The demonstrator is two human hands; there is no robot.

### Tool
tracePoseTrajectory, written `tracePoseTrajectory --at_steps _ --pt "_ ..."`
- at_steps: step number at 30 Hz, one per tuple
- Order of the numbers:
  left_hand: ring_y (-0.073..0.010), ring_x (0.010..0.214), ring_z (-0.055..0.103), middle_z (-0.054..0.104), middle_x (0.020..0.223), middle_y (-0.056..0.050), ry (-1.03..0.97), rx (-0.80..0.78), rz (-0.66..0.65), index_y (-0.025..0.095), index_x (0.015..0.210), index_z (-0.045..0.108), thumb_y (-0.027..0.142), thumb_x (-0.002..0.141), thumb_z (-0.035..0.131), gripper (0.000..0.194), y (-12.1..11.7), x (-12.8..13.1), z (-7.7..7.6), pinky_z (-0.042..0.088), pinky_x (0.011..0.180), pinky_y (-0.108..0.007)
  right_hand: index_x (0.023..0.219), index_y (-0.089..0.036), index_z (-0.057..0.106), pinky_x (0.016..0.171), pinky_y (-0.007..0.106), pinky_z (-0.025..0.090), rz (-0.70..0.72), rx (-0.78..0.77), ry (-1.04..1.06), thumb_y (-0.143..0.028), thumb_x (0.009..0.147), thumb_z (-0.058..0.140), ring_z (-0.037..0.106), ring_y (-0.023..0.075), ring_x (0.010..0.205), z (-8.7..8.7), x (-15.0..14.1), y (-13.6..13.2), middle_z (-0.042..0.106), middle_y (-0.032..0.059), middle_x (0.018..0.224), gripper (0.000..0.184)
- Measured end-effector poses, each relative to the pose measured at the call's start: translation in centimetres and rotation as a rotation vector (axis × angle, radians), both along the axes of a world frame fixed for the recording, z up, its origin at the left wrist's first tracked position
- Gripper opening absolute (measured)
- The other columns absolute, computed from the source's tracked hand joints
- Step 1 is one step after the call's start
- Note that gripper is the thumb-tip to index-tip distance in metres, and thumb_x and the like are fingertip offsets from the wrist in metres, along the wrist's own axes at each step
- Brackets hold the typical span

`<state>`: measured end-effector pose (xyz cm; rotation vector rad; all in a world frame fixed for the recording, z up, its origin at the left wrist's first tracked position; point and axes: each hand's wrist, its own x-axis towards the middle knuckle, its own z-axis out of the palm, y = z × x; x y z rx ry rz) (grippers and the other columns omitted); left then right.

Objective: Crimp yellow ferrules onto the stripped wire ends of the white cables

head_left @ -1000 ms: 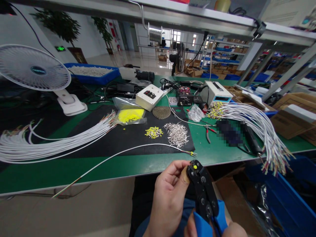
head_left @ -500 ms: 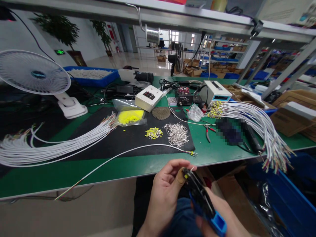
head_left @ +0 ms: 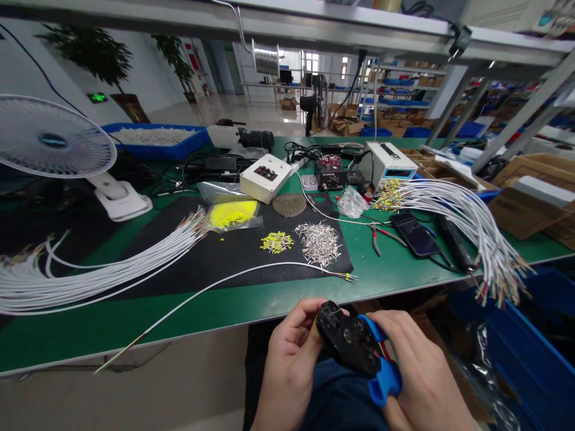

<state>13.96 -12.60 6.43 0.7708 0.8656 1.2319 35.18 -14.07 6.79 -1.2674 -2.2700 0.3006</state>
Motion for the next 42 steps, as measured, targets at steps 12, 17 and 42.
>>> tracePoseTrajectory --at_steps 12,17,42 --pt "-0.0199 0.106 0.070 0.076 0.114 -0.006 0.538 0.203 0.105 0.024 0.112 0.073 0.039 0.100 0.068 0.020 3.6 -0.6 0.2 0.051 0.092 -0.025 0.143 -0.024 0.039 0.099 0.043 0.051 -0.100 -0.161 0.211 -0.010 0.065 0.059 0.063 0.0319 0.118 -2.6 1.1 -0.4 0.061 0.0130 0.129 0.081" --pt "-0.0186 0.099 0.071 0.075 0.116 -0.005 0.546 0.226 0.087 0.025 0.116 0.071 0.041 0.103 0.063 0.022 3.5 -0.7 1.2 0.053 0.088 -0.026 0.117 -0.026 0.044 0.098 0.036 0.048 -0.195 -0.260 0.326 -0.007 0.073 0.063 0.064 0.0258 0.114 -3.1 1.3 -0.6 0.063 0.0093 0.128 0.052" --pt "-0.0294 0.118 0.061 0.068 0.123 -0.011 1.363 0.954 0.165 0.020 0.120 0.066 0.030 0.106 0.056 0.020 12.0 -0.9 -6.6 0.050 0.107 -0.049 0.071 -0.017 0.052 0.074 0.041 0.058 -0.022 -1.145 1.990 -0.029 0.096 0.058 0.069 0.0225 0.082 -7.9 1.8 3.8 0.073 0.0147 0.098 0.029"
